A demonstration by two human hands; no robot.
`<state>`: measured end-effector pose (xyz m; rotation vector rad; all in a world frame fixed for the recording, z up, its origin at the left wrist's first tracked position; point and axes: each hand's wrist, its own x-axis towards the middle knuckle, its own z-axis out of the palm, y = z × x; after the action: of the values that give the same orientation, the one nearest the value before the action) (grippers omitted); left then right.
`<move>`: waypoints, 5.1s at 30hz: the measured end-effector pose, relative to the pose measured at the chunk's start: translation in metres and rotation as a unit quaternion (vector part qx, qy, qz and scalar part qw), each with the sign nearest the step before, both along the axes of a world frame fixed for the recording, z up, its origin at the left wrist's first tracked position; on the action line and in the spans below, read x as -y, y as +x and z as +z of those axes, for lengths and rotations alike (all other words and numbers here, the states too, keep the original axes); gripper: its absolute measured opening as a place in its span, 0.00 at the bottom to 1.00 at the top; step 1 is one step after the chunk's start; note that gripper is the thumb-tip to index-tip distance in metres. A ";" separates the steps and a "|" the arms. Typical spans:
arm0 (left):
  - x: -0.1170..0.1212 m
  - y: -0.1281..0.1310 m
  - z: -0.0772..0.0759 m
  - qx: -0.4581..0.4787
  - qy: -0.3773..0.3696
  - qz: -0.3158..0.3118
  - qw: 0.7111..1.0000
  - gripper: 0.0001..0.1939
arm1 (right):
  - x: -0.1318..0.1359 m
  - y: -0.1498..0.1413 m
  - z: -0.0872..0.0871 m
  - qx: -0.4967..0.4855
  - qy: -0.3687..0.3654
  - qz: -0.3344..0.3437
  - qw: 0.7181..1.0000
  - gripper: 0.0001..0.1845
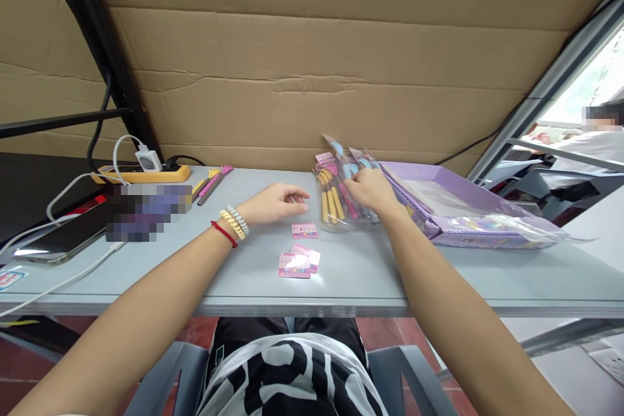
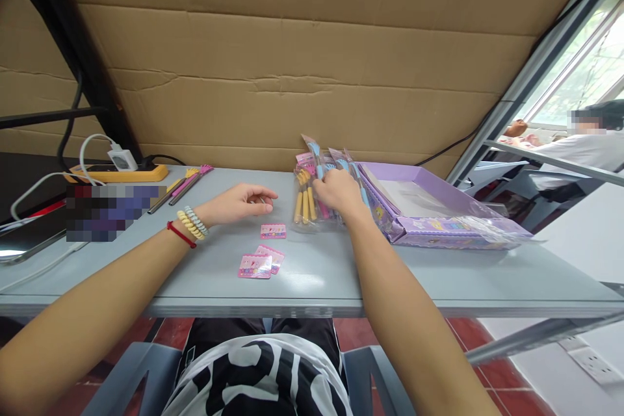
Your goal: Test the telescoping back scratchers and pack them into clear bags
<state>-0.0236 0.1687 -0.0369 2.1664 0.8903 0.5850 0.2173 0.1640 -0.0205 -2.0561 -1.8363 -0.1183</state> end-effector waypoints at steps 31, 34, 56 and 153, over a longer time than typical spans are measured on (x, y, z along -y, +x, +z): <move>-0.017 -0.010 -0.012 -0.220 0.204 0.014 0.954 0.20 | 0.000 -0.013 -0.015 -0.012 0.184 0.178 0.967 0.11; -0.018 -0.011 -0.012 -0.221 0.194 0.021 0.956 0.20 | 0.004 -0.025 -0.017 -0.063 0.153 0.258 0.952 0.09; -0.017 -0.013 -0.011 -0.282 0.163 0.020 0.945 0.19 | 0.017 -0.047 -0.019 -0.008 -0.111 0.333 0.936 0.10; -0.059 -0.065 -0.014 -0.300 0.064 0.471 0.827 0.22 | 0.020 -0.048 -0.016 0.019 -0.165 0.340 0.926 0.10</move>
<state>-0.0885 0.2274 -0.0508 1.9158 2.3800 0.3868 0.1692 0.1438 -0.0368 -1.4742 -2.6206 0.3619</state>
